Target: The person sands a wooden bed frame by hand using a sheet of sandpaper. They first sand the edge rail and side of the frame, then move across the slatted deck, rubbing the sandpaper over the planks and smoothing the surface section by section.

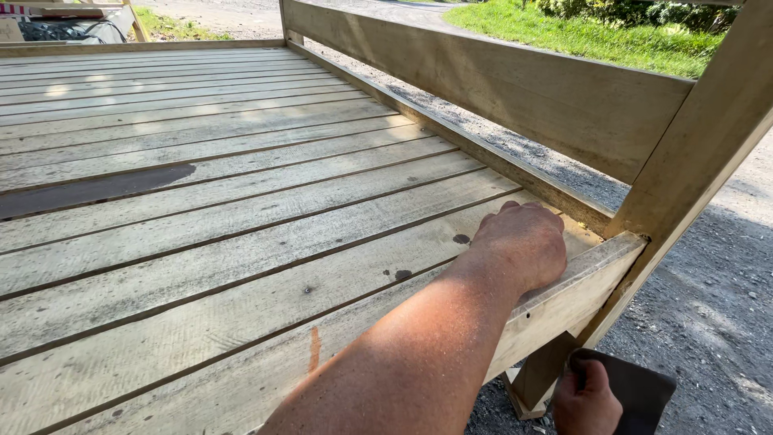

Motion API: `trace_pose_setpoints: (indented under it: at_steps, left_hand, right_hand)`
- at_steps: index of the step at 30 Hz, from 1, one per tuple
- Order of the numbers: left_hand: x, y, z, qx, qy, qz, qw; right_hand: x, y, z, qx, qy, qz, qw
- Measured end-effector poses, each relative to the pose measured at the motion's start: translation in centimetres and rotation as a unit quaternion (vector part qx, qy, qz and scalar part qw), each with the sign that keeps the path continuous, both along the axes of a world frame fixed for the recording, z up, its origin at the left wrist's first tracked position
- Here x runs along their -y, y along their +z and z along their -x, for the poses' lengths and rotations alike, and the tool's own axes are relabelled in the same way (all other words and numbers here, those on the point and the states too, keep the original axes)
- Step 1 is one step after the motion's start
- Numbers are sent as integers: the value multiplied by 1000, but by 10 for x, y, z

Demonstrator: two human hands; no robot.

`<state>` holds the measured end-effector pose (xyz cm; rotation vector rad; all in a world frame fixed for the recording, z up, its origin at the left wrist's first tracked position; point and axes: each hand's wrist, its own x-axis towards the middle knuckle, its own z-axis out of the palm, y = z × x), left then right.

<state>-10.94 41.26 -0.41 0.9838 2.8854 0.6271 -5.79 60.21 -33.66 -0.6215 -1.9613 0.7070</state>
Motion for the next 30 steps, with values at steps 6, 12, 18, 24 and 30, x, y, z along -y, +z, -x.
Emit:
trace_pose_setpoints:
  at_steps: [6,12,18,24,30]
  left_hand:
    - [1,2,1,-4,-5,16,1000]
    - [0,3,1,6,5,13,1000]
    - [1,-3,4,-11,-1,5,1000]
    - [-1,-5,9,-12,-2,2,1000]
    - [-1,-12,9,-36,-5,-9,999]
  right_hand:
    - [-21,43,11,-95,14,-73,993]
    - [-26,47,28,-87,-11,-121,989]
    - [3,14,1,-14,24,-40,999]
    - [9,63,22,-201,72,68,974]
    - [43,74,18,-255,152,121,947]
